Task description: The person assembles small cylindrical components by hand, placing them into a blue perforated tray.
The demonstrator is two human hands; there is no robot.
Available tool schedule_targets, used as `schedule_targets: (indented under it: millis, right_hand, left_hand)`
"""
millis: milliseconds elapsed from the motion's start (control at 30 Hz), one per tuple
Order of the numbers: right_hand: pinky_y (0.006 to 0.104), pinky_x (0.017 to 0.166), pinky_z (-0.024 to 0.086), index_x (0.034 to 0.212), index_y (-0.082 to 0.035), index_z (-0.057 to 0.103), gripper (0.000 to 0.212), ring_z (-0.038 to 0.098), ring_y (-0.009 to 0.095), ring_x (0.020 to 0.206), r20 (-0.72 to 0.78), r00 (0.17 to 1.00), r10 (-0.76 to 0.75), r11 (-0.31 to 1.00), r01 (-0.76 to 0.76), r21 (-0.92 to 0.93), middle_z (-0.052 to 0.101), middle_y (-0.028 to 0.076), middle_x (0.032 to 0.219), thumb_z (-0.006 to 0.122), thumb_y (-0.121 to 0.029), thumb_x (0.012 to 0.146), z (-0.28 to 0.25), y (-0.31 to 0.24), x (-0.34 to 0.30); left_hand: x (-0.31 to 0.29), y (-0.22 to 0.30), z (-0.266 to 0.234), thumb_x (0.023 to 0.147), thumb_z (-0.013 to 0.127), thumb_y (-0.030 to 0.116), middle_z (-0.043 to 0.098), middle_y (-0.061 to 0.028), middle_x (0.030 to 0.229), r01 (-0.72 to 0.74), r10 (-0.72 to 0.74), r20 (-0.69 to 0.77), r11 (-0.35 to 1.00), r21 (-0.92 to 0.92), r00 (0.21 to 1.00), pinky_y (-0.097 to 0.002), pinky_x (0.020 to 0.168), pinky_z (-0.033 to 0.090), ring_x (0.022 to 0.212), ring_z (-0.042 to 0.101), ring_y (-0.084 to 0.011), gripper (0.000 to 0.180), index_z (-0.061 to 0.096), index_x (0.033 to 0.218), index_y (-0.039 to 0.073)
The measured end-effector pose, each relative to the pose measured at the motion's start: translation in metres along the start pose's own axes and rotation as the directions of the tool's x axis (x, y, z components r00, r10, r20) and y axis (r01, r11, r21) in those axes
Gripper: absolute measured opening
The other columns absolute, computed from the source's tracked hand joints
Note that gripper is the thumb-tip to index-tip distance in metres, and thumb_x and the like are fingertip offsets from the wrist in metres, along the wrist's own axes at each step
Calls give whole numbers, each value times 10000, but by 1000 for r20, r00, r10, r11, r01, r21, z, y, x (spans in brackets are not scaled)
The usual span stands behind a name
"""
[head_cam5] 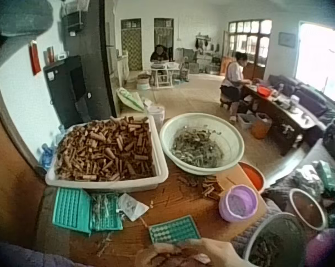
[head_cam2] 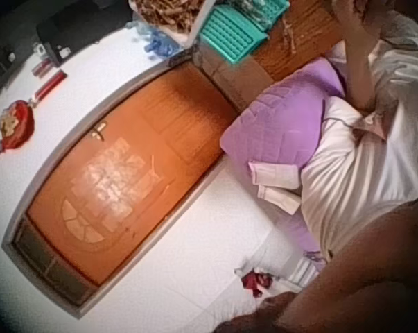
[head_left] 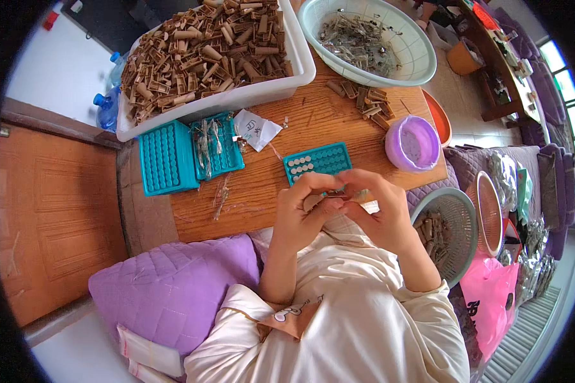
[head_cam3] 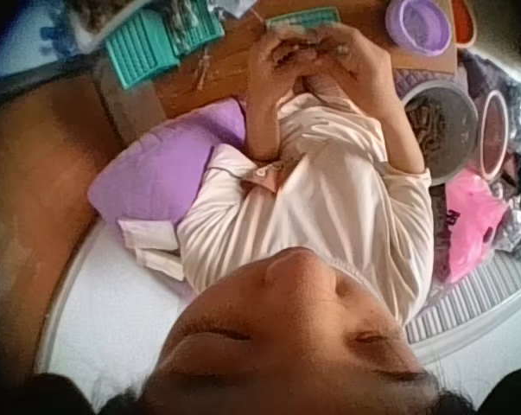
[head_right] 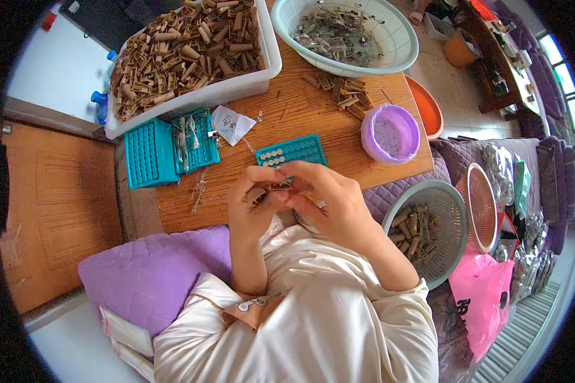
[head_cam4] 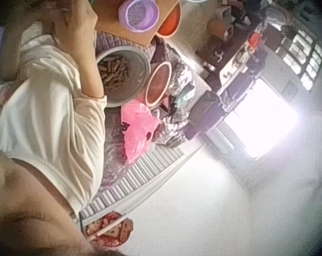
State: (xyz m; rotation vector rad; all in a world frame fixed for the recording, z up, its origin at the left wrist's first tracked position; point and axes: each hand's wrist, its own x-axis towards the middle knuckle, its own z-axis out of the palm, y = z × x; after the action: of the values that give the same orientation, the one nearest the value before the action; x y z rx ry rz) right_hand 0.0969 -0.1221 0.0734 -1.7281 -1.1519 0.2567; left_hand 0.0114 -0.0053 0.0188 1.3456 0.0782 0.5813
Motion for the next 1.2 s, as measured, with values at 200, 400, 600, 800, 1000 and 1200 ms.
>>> schedule_targets:
  millis: [200,400,600,800,1000,1200]
  right_hand:
    - [231,474,397,985,-39,551,339,496,129,529,-30,997,75,992,-78,-102,534,60,679,599,45,659,5,-10,-5]
    - [281,477,406,960,-70,568,266,493,195,514,23,989,145,982,-141,-128,501,81,661,582,-21,698,1,-18,-9]
    - [203,443,368,882,-34,581,250,465,94,484,-16,987,158,987,-159,-37,530,47,650,616,25,641,4,-11,-14]
    - [232,468,414,861,-23,570,226,519,132,528,-91,984,152,988,-148,43,555,71,687,640,-4,647,9,-3,-21]
    - [214,476,411,841,-17,561,204,525,97,541,-159,963,219,954,-176,244,577,54,696,636,18,654,30,-5,-26]
    - [194,419,381,790,-29,556,152,492,84,490,-149,973,175,965,-140,221,533,39,656,605,41,665,46,-16,-26]
  left_hand:
    - [4,-4,-1,666,672,43,553,12,851,-85,83,-68,996,-28,994,-151,415,238,487,286,9,240,510,843,49]
    - [-4,-2,-2,636,707,81,459,59,711,-29,29,-79,1000,0,996,-146,403,219,473,285,13,260,522,819,71]
    - [-10,-3,-4,623,720,96,428,77,629,20,-17,-74,999,31,997,-145,399,203,459,288,17,252,536,793,68]
    - [-16,0,7,685,647,79,431,7,796,30,-140,-246,914,-405,959,-155,412,235,529,335,-16,384,446,1012,64]
    - [-33,-5,0,831,472,212,451,-59,930,36,-193,-104,608,-793,976,-189,462,380,615,444,-103,376,355,1132,20]
    - [-50,-6,10,719,614,41,519,-91,1073,-63,-151,-306,805,-589,940,-362,855,421,968,525,-265,506,373,1164,26]
